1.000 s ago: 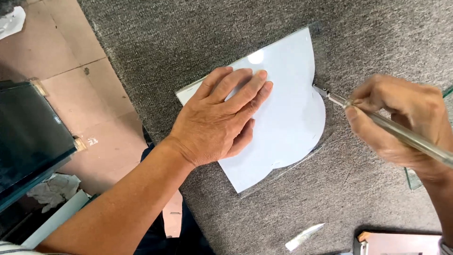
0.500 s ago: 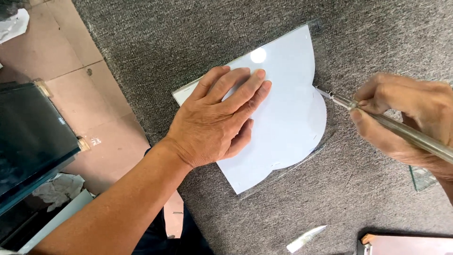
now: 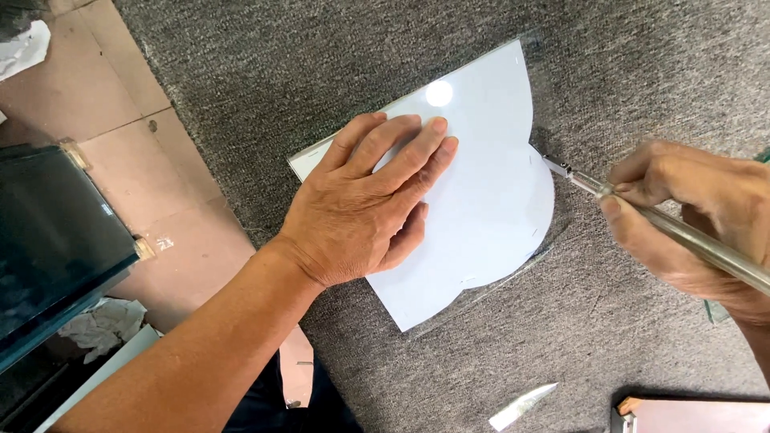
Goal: Cutting a curved shape from a glass sheet using a template and a glass cutter
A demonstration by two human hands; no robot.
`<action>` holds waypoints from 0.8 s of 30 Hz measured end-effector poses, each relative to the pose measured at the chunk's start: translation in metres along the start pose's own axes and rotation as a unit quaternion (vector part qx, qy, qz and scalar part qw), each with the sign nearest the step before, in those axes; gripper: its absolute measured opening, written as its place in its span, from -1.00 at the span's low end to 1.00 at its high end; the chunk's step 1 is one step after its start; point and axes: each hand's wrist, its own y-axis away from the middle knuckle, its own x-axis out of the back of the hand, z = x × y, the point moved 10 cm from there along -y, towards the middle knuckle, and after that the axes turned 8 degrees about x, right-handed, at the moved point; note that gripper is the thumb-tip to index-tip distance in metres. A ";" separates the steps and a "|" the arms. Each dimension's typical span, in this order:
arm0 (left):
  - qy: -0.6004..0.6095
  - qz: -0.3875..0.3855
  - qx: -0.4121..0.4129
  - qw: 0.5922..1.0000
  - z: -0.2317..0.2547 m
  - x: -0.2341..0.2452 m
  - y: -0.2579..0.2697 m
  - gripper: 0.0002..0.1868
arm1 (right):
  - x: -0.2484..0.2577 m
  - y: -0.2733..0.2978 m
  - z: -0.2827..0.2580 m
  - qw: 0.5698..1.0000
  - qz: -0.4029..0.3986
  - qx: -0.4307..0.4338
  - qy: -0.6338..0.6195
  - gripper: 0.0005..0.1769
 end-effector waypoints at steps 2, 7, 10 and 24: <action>-0.006 -0.004 -0.003 1.000 0.000 0.000 -0.001 -0.41 | -0.002 0.004 0.003 1.000 0.008 0.008 -0.021 -0.61; -0.013 -0.002 -0.003 1.000 0.000 0.001 -0.002 -0.41 | -0.002 0.013 0.005 1.000 0.023 -0.001 -0.018 -0.63; -0.015 -0.003 -0.001 1.000 0.001 0.000 -0.001 -0.41 | -0.004 0.018 0.005 0.999 0.038 -0.030 -0.016 -0.63; -0.008 -0.018 0.001 1.000 0.001 -0.002 0.000 -0.39 | -0.007 0.043 0.005 0.991 0.091 -0.097 -0.004 -0.52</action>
